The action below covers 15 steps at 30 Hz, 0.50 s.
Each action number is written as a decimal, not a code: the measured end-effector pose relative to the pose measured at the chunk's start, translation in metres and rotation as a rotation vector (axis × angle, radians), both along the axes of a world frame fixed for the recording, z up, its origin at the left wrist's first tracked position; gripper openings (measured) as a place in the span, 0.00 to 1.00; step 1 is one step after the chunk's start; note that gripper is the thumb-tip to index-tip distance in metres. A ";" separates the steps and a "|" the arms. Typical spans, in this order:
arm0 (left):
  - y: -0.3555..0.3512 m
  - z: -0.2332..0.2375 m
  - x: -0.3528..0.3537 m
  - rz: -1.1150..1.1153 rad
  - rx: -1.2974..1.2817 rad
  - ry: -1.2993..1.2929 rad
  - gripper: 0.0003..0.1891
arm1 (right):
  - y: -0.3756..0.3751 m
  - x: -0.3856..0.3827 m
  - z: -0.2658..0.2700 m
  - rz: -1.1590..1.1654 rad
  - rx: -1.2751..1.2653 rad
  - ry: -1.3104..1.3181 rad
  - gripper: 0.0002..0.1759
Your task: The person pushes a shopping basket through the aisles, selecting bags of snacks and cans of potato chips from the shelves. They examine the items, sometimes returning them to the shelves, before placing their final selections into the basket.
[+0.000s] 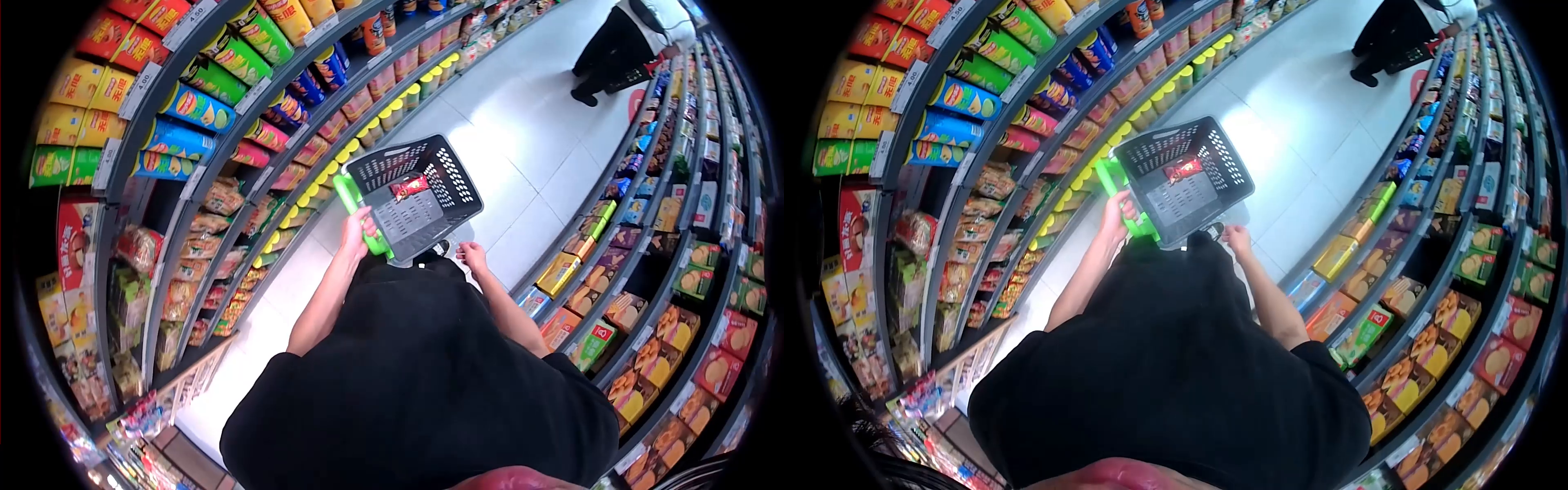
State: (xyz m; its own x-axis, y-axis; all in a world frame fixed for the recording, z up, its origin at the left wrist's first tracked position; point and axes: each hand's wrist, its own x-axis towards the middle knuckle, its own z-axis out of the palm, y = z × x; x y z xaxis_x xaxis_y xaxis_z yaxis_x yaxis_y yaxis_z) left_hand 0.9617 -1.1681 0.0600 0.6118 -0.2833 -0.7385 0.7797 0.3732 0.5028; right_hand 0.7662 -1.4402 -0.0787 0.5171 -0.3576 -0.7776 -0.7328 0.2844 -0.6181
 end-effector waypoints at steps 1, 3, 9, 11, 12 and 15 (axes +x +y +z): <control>-0.012 0.006 0.002 -0.020 -0.014 -0.018 0.10 | -0.005 0.005 0.000 0.030 -0.026 -0.017 0.11; -0.039 0.020 0.002 -0.046 -0.046 -0.084 0.09 | -0.017 0.016 -0.010 0.051 -0.002 -0.067 0.12; -0.103 0.080 -0.013 -0.192 -0.069 -0.140 0.07 | -0.040 0.047 0.029 -0.078 0.114 -0.163 0.14; -0.103 0.111 -0.017 -0.204 -0.125 -0.188 0.07 | -0.040 0.050 0.047 -0.164 0.268 -0.157 0.16; -0.100 0.134 -0.015 -0.201 -0.152 -0.229 0.07 | -0.036 0.053 0.046 -0.170 0.279 -0.153 0.16; -0.077 0.208 -0.020 -0.244 -0.288 -0.441 0.14 | -0.024 0.071 0.034 -0.190 0.670 -0.091 0.22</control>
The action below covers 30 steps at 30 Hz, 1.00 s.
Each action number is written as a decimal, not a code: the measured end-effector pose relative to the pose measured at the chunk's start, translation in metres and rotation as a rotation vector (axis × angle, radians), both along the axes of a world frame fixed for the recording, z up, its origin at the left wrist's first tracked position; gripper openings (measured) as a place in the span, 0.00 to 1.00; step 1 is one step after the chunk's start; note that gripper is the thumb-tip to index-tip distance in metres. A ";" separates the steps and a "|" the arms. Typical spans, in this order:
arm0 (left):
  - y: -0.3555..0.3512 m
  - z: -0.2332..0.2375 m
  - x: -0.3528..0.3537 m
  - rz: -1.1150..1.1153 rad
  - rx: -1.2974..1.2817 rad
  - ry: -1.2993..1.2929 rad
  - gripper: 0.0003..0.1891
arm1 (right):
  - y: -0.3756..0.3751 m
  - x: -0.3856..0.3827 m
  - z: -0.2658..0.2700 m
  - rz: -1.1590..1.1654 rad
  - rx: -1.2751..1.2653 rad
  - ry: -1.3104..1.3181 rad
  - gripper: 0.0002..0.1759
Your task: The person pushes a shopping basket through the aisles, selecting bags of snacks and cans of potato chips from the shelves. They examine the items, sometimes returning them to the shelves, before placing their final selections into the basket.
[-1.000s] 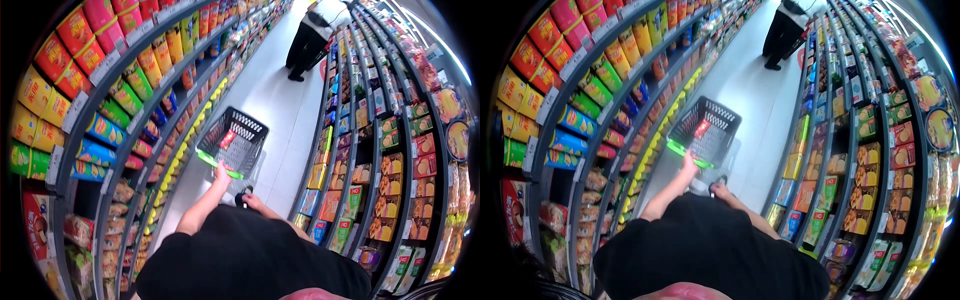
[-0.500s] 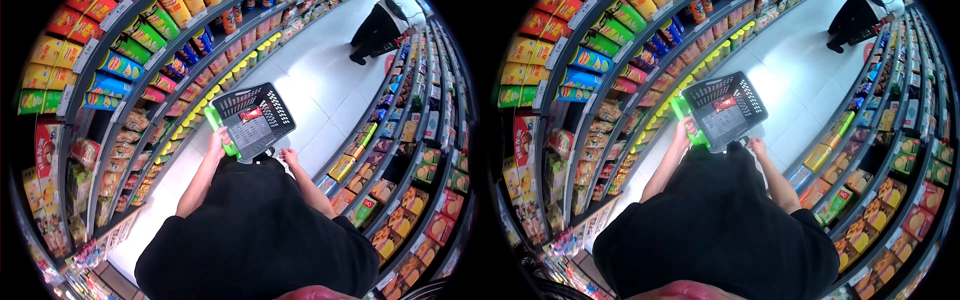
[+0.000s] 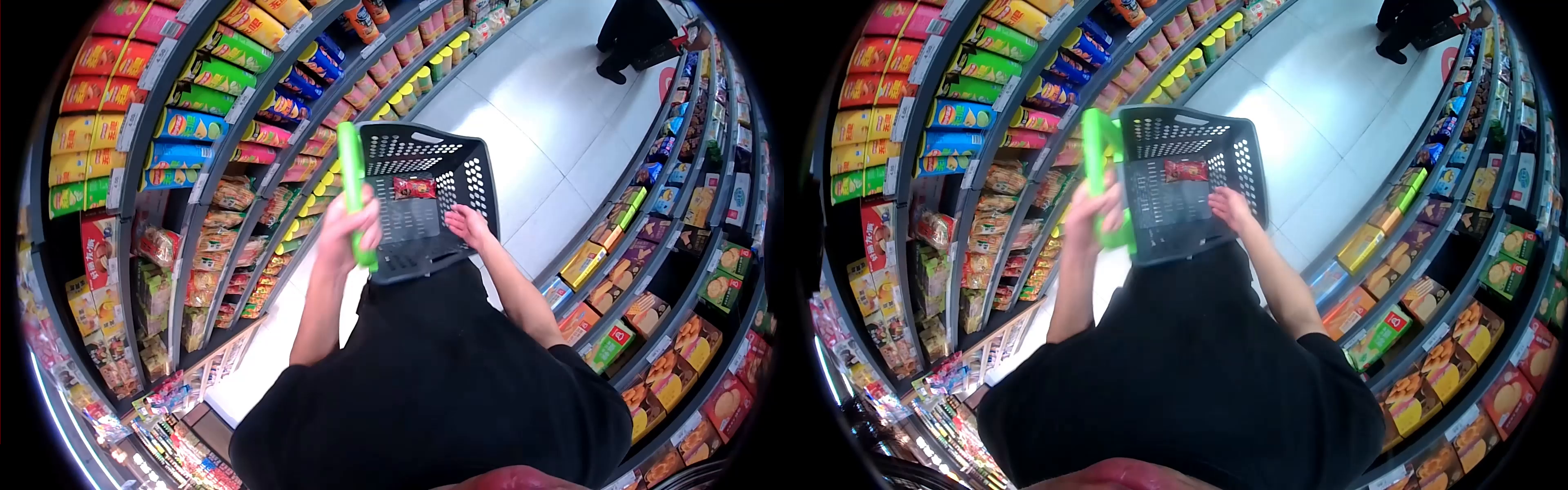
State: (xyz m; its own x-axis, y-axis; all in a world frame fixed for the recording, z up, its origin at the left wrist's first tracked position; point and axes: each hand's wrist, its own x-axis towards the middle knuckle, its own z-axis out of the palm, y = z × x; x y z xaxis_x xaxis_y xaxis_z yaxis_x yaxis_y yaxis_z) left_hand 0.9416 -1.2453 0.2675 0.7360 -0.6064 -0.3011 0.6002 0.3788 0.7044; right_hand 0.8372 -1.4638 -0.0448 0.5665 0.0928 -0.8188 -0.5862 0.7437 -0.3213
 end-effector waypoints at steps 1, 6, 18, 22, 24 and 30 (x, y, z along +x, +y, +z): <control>0.010 0.019 -0.002 -0.040 -0.144 -0.101 0.20 | 0.009 0.008 -0.017 -0.017 0.125 0.009 0.26; 0.050 0.119 0.005 -0.289 -0.727 -0.247 0.32 | 0.050 0.061 -0.079 -0.197 0.417 0.324 0.64; 0.040 0.180 -0.044 -0.096 -0.594 -0.492 0.22 | 0.062 0.176 -0.198 -0.361 0.264 0.138 0.19; 0.038 0.138 -0.028 -0.131 -0.534 -0.318 0.25 | 0.044 0.164 -0.203 -0.260 0.257 -0.105 0.09; 0.036 0.093 -0.017 -0.029 -0.424 -0.261 0.27 | 0.045 0.147 -0.132 -0.247 0.070 0.054 0.12; 0.018 -0.030 0.017 0.062 0.338 -0.125 0.17 | -0.003 0.043 -0.028 -0.196 -0.023 -0.143 0.20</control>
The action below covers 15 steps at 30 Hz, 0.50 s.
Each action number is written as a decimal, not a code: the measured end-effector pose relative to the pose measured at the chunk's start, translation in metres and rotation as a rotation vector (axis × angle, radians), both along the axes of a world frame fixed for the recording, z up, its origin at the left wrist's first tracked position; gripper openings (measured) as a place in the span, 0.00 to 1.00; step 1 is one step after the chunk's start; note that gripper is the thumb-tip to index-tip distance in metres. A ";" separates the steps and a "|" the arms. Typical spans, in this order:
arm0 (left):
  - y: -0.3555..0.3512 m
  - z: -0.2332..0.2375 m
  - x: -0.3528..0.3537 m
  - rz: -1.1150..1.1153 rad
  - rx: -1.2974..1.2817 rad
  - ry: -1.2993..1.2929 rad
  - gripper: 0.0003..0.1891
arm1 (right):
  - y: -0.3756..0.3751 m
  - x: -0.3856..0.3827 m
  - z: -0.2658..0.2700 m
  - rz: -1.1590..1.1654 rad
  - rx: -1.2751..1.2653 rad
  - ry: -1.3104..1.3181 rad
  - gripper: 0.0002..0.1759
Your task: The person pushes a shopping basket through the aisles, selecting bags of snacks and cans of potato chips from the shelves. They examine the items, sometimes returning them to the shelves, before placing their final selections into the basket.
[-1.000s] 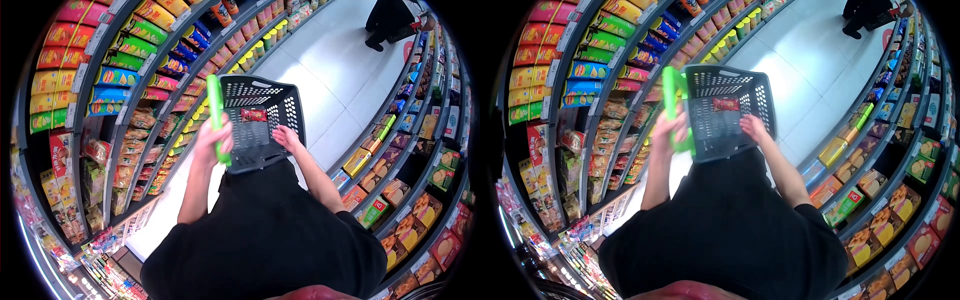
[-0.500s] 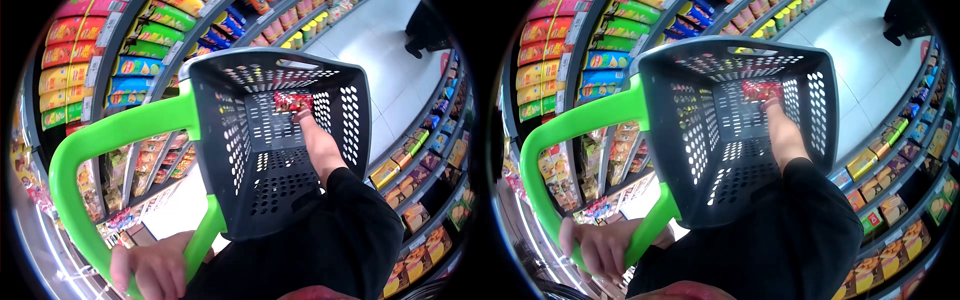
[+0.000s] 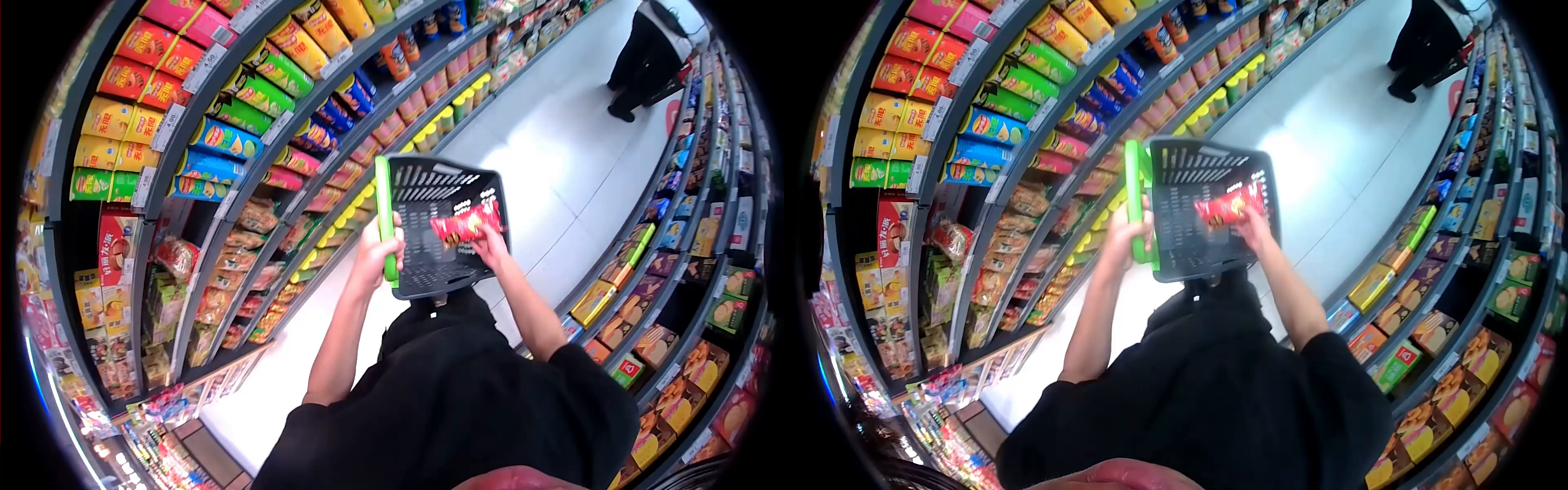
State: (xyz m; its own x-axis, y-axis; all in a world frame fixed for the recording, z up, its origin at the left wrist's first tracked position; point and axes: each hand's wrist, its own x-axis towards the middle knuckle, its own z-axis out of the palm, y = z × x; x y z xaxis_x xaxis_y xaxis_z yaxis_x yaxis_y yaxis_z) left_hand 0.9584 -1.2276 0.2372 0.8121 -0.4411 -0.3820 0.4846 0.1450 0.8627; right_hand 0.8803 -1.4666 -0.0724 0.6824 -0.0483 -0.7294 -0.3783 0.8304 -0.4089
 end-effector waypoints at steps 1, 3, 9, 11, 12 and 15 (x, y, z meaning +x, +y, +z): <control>-0.004 -0.027 0.001 0.077 0.067 0.029 0.13 | -0.009 -0.020 0.015 0.000 0.003 -0.022 0.21; -0.003 -0.070 0.001 0.120 0.181 0.034 0.11 | -0.023 -0.059 0.035 -0.049 0.013 -0.065 0.20; 0.023 -0.122 -0.007 0.204 0.464 0.037 0.09 | -0.037 -0.137 0.090 -0.199 -0.161 -0.021 0.15; 0.045 -0.125 -0.005 0.248 0.445 0.067 0.09 | -0.032 -0.141 0.094 -0.216 -0.206 -0.034 0.15; 0.058 -0.133 -0.004 0.262 0.486 0.037 0.08 | -0.028 -0.139 0.094 -0.222 -0.205 -0.063 0.16; 0.092 -0.156 -0.015 0.351 0.601 -0.024 0.07 | -0.009 -0.106 0.114 -0.145 -0.172 -0.117 0.19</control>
